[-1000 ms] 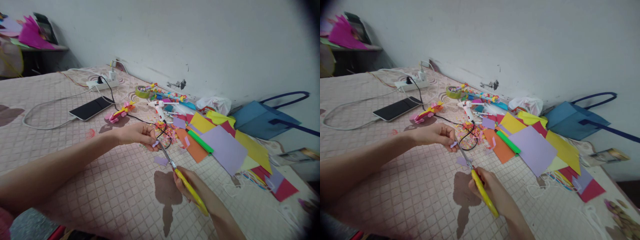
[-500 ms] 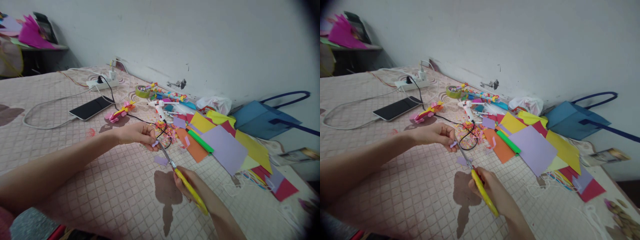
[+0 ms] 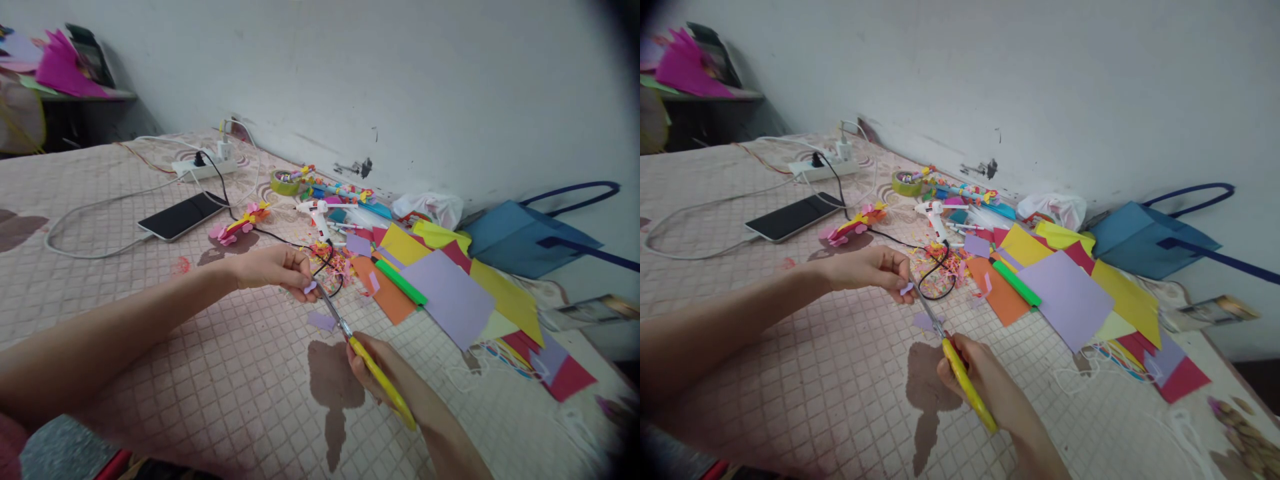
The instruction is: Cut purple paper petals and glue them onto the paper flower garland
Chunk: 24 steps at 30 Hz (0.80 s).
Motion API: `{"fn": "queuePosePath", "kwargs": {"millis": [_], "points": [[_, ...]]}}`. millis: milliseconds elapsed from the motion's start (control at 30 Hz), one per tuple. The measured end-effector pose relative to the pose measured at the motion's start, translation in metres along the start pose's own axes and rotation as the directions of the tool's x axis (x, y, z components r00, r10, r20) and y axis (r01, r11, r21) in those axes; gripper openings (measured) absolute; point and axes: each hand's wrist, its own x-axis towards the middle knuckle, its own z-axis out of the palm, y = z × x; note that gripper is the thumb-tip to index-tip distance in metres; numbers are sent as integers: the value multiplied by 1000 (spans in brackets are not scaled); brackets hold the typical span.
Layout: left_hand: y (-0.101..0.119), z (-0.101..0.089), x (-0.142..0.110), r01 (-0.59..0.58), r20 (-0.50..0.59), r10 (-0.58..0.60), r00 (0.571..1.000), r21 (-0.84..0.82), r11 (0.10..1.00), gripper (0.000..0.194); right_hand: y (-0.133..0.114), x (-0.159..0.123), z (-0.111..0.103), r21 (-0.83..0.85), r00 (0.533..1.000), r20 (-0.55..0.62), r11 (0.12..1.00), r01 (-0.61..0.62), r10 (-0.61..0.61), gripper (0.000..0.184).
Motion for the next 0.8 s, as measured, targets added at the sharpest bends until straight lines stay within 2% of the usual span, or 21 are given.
{"fn": "queuePosePath", "kwargs": {"millis": [433,600,700,800], "points": [[0,0,0,22,-21,-22,1000,12,1000,19,3,2,3,82,989,48,986,-143,140,19],[-1,-1,1,-10,-39,11,999,20,1000,17,14,6,6,155,990,9,978,-141,141,30],[-3,3,1,-17,-91,22,996,58,998,16,24,9,8,227,991,-41,967,-115,127,41],[-9,16,3,-30,-201,47,979,90,995,15,29,13,10,350,988,-107,935,-66,110,48]]}}
